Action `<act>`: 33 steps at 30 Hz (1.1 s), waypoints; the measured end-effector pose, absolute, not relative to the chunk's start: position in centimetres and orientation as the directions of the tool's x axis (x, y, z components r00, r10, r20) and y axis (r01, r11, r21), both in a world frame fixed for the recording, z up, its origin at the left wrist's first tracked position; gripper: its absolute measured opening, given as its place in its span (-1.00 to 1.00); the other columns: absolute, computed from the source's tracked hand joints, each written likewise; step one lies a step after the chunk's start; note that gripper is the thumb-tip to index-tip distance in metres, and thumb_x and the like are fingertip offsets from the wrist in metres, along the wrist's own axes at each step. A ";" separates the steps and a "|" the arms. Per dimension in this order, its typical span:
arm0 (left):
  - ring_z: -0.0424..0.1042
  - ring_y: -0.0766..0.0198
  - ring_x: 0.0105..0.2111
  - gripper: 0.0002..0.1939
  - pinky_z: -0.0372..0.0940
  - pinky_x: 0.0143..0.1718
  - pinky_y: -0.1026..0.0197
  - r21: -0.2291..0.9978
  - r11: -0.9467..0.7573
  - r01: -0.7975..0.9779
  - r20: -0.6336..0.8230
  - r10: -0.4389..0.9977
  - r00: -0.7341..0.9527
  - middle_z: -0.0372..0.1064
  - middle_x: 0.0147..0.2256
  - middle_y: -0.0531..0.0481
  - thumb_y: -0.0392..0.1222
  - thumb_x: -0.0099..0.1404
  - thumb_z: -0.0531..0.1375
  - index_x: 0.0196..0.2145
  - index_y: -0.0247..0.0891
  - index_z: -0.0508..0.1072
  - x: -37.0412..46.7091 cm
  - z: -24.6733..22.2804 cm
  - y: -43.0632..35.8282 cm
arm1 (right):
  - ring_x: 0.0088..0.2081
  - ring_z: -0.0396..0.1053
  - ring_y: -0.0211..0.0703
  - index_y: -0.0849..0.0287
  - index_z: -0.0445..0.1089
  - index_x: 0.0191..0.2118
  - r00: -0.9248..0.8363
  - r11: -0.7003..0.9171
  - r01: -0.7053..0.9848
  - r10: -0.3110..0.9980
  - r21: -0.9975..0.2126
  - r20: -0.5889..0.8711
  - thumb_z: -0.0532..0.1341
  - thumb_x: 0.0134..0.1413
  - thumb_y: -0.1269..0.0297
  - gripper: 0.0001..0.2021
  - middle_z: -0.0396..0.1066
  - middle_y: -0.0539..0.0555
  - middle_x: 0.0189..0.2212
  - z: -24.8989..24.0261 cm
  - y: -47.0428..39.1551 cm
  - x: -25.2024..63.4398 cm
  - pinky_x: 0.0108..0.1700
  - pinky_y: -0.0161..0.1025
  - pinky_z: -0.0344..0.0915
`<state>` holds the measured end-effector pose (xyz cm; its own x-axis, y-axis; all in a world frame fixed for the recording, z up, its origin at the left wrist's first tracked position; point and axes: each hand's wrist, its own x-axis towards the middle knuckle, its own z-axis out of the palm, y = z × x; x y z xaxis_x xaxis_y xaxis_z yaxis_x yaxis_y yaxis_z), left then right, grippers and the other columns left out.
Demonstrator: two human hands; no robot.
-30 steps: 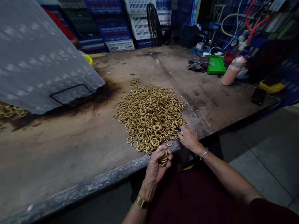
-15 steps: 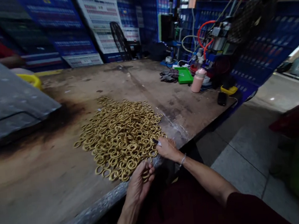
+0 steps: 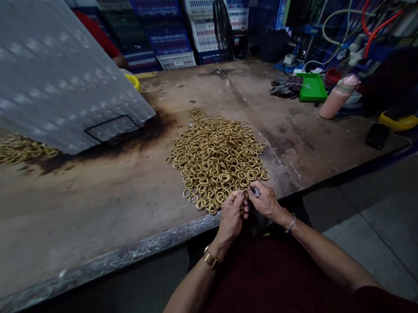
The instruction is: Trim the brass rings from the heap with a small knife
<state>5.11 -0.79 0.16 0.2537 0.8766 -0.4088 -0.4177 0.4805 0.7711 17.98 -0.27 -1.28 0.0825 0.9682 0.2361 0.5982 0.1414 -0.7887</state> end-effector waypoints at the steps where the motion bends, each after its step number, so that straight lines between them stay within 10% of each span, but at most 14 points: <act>1: 0.19 0.50 -0.66 -0.56 0.05 -0.69 0.45 0.788 0.465 -0.404 -0.399 0.885 0.239 0.22 -0.58 0.16 0.09 -0.04 0.33 -0.37 -0.30 0.33 5.1 0.0 -0.8 | -0.54 0.11 -0.32 0.15 0.26 -0.43 0.080 0.144 0.582 0.969 -0.800 0.233 0.07 0.02 0.20 -0.86 0.19 -0.07 -0.59 -1.1 -0.4 17.9 -0.45 -0.37 0.08; 10: 0.17 0.47 -0.67 -0.61 0.09 -0.67 0.41 0.954 0.269 -0.135 -0.250 0.958 0.138 0.19 -0.64 0.16 0.12 0.04 0.26 -0.40 -0.30 0.42 4.4 -0.4 -1.3 | -0.54 0.09 -0.33 0.16 0.24 -0.50 0.039 -0.079 0.369 0.997 -0.926 -0.069 0.09 -0.01 0.10 -0.76 0.13 -0.11 -0.63 0.6 -0.1 17.9 -0.46 -0.37 0.09; 22: 0.16 0.48 -0.66 -0.61 0.05 -0.70 0.43 0.787 0.485 -0.381 -0.353 0.861 0.368 0.21 -0.59 0.13 0.09 0.03 0.29 -0.42 -0.29 0.32 4.2 0.6 -1.9 | -0.56 0.10 -0.35 0.17 0.26 -0.49 0.019 -0.078 0.371 0.997 -0.926 -0.076 0.07 0.00 0.19 -0.81 0.20 -0.09 -0.62 0.7 -0.5 17.5 -0.48 -0.40 0.10; 33: 0.19 0.48 -0.64 -0.64 0.11 -0.65 0.42 0.913 0.326 -0.246 -0.251 0.923 0.292 0.21 -0.56 0.13 0.11 0.13 0.22 -0.44 -0.27 0.30 3.8 0.0 -2.1 | -0.47 0.22 -0.27 0.15 0.33 -0.41 -0.214 0.197 0.758 0.976 -0.622 0.048 0.06 -0.05 0.43 -0.88 0.34 0.00 -0.52 0.0 -1.9 18.2 -0.39 -0.36 0.02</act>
<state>3.81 -2.08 -0.02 0.2924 0.9227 -0.2512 -0.2461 0.3265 0.9126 18.21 -1.90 0.03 -0.2142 0.9756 0.0482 0.7580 0.1972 -0.6218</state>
